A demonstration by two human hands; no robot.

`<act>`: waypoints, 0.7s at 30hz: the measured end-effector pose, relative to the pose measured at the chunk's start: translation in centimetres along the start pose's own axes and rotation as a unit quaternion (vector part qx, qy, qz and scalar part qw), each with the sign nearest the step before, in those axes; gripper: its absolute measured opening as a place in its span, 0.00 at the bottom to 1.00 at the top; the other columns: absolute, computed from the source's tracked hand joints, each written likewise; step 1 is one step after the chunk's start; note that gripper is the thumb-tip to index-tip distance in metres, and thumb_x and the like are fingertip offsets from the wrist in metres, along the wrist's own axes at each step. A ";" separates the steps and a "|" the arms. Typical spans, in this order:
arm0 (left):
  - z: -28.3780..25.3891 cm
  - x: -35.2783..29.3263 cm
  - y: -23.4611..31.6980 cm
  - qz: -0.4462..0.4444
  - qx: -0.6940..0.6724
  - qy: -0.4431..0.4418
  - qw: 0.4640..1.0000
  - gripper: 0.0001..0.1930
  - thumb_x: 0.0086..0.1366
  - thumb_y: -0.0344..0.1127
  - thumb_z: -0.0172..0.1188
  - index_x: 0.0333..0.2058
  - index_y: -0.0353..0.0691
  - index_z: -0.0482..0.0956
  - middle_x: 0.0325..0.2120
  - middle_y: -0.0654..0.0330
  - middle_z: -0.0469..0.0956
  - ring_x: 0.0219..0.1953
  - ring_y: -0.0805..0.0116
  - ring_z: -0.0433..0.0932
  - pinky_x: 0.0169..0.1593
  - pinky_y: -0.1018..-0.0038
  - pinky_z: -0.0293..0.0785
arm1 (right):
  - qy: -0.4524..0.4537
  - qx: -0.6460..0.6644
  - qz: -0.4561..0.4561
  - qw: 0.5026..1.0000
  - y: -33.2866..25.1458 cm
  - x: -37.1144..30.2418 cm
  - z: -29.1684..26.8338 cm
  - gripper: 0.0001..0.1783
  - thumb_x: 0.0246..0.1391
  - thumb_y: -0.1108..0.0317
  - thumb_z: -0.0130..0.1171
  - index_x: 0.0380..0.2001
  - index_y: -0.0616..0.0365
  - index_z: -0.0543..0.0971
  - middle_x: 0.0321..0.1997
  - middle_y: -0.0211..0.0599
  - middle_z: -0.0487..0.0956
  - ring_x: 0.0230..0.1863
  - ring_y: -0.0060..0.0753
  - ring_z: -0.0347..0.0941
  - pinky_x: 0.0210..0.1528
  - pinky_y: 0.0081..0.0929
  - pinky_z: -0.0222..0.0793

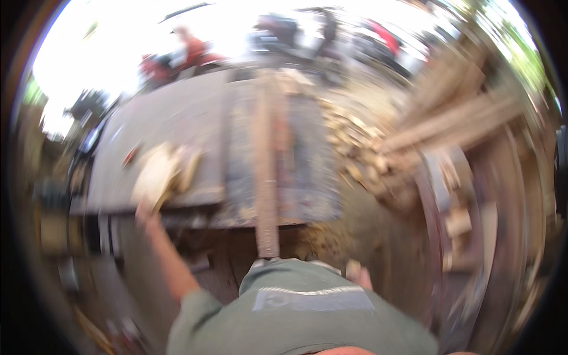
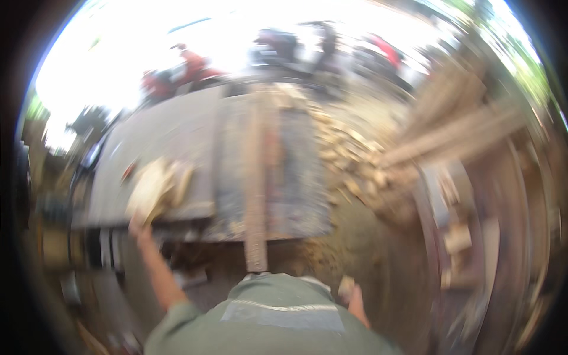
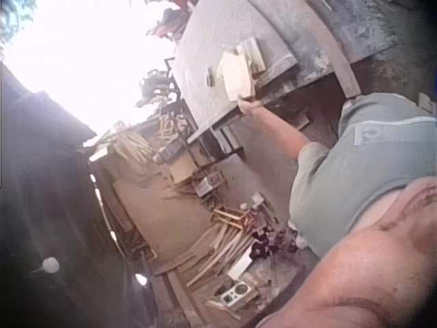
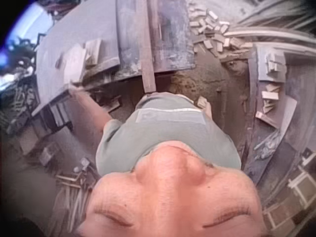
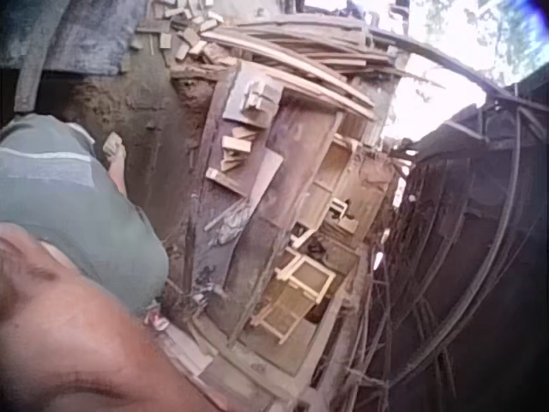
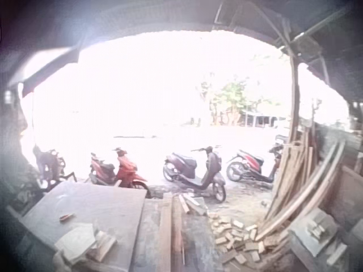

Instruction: The person repeatedly picks up small wooden blocks and feeds them through a table saw to trim or cut them, then stacks the processed pieces on the table. The person handles the wood one at a time and maintains a steady workflow.

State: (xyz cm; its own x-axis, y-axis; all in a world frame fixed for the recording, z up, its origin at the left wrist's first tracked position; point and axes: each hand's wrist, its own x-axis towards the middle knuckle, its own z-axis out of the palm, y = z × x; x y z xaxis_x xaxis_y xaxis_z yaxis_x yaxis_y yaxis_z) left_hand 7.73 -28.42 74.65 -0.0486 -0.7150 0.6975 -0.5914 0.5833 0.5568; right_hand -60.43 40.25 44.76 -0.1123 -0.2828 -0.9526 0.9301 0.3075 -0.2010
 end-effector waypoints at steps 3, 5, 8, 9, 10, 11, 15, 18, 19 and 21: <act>0.7 -2.7 5.8 -0.319 -0.219 0.044 0.921 0.25 0.66 0.38 0.61 0.57 0.28 0.76 0.53 0.49 0.79 0.52 0.56 0.81 0.53 0.61 0.80 | 0.109 0.122 -0.146 0.976 -4.6 0.2 -1.1 0.23 0.61 0.46 0.53 0.48 0.51 0.79 0.35 0.43 0.80 0.27 0.47 0.77 0.21 0.45 0.71; -0.3 -3.4 9.1 -0.454 -0.419 0.241 0.748 0.25 0.65 0.39 0.63 0.55 0.27 0.76 0.52 0.47 0.78 0.53 0.53 0.80 0.53 0.63 0.79 | 0.154 0.171 -0.264 0.937 -11.3 -3.5 -0.2 0.23 0.60 0.48 0.54 0.50 0.52 0.78 0.33 0.42 0.80 0.26 0.47 0.78 0.20 0.45 0.74; -1.2 -4.2 12.4 -0.439 -0.395 0.243 0.769 0.25 0.64 0.40 0.65 0.55 0.30 0.76 0.53 0.46 0.78 0.53 0.52 0.78 0.55 0.62 0.77 | 0.166 0.178 -0.429 0.870 -21.9 -9.4 -3.3 0.26 0.56 0.51 0.62 0.53 0.54 0.75 0.41 0.39 0.80 0.33 0.41 0.79 0.24 0.40 0.76; -1.3 -4.5 13.7 -0.433 -0.417 0.246 0.760 0.26 0.65 0.40 0.63 0.56 0.28 0.75 0.53 0.46 0.78 0.54 0.51 0.78 0.57 0.62 0.77 | 0.164 0.247 -0.489 0.820 -25.7 -10.5 -4.0 0.29 0.54 0.51 0.64 0.55 0.54 0.74 0.43 0.39 0.80 0.37 0.41 0.80 0.29 0.40 0.78; -1.1 -4.9 14.0 -0.429 -0.438 0.255 0.747 0.27 0.66 0.41 0.61 0.57 0.27 0.74 0.54 0.46 0.78 0.55 0.50 0.78 0.59 0.61 0.77 | 0.140 0.211 -0.570 0.782 -28.0 -12.9 -6.1 0.31 0.53 0.51 0.66 0.57 0.54 0.73 0.46 0.39 0.79 0.40 0.42 0.79 0.34 0.42 0.79; -4.2 -6.1 14.5 -0.417 -0.441 0.264 0.750 0.27 0.67 0.41 0.59 0.59 0.28 0.74 0.56 0.45 0.77 0.57 0.50 0.78 0.62 0.60 0.76 | 0.136 0.089 -0.596 0.786 -30.5 -15.8 -3.2 0.34 0.62 0.39 0.57 0.55 0.58 0.72 0.47 0.41 0.77 0.45 0.39 0.77 0.47 0.39 0.75; 1.9 -6.3 24.7 -0.442 -0.464 0.235 0.731 0.24 0.63 0.30 0.65 0.58 0.33 0.74 0.51 0.52 0.80 0.49 0.58 0.82 0.49 0.63 0.83 | 0.287 -0.052 -0.723 0.627 -42.9 -24.9 -9.9 0.29 0.63 0.44 0.57 0.54 0.59 0.74 0.46 0.40 0.77 0.44 0.39 0.77 0.45 0.39 0.76; 4.7 -8.6 33.0 -0.450 -0.466 0.221 0.729 0.25 0.63 0.25 0.66 0.58 0.47 0.71 0.51 0.57 0.79 0.48 0.61 0.82 0.46 0.61 0.85 | 0.574 -0.132 -0.680 0.437 -45.9 -23.7 -10.0 0.26 0.64 0.49 0.57 0.53 0.59 0.76 0.44 0.39 0.78 0.43 0.39 0.77 0.43 0.40 0.77; 5.7 -8.9 35.7 -0.449 -0.489 0.208 0.718 0.26 0.63 0.24 0.66 0.58 0.47 0.70 0.52 0.58 0.78 0.48 0.61 0.82 0.47 0.60 0.85 | 0.569 -0.120 -0.694 0.425 -46.2 -22.2 -8.7 0.24 0.64 0.50 0.58 0.52 0.59 0.76 0.44 0.39 0.78 0.42 0.39 0.77 0.42 0.40 0.77; 7.8 -10.2 42.0 -0.466 -0.499 0.184 0.706 0.24 0.64 0.21 0.65 0.56 0.45 0.69 0.51 0.58 0.77 0.48 0.61 0.81 0.49 0.61 0.85 | 0.213 -0.128 -0.701 0.669 -42.1 -17.4 0.5 0.16 0.69 0.57 0.52 0.48 0.58 0.75 0.30 0.35 0.78 0.22 0.22 0.73 0.18 0.15 0.66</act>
State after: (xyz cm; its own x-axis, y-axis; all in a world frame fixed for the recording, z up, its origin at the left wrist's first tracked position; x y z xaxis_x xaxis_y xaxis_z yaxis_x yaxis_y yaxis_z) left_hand -22.86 0.38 87.42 0.3094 -0.9262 -0.2157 0.6441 0.0372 0.7641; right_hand -97.50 31.79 69.87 -0.9508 -0.1894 0.2452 -0.2780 0.1723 -0.9450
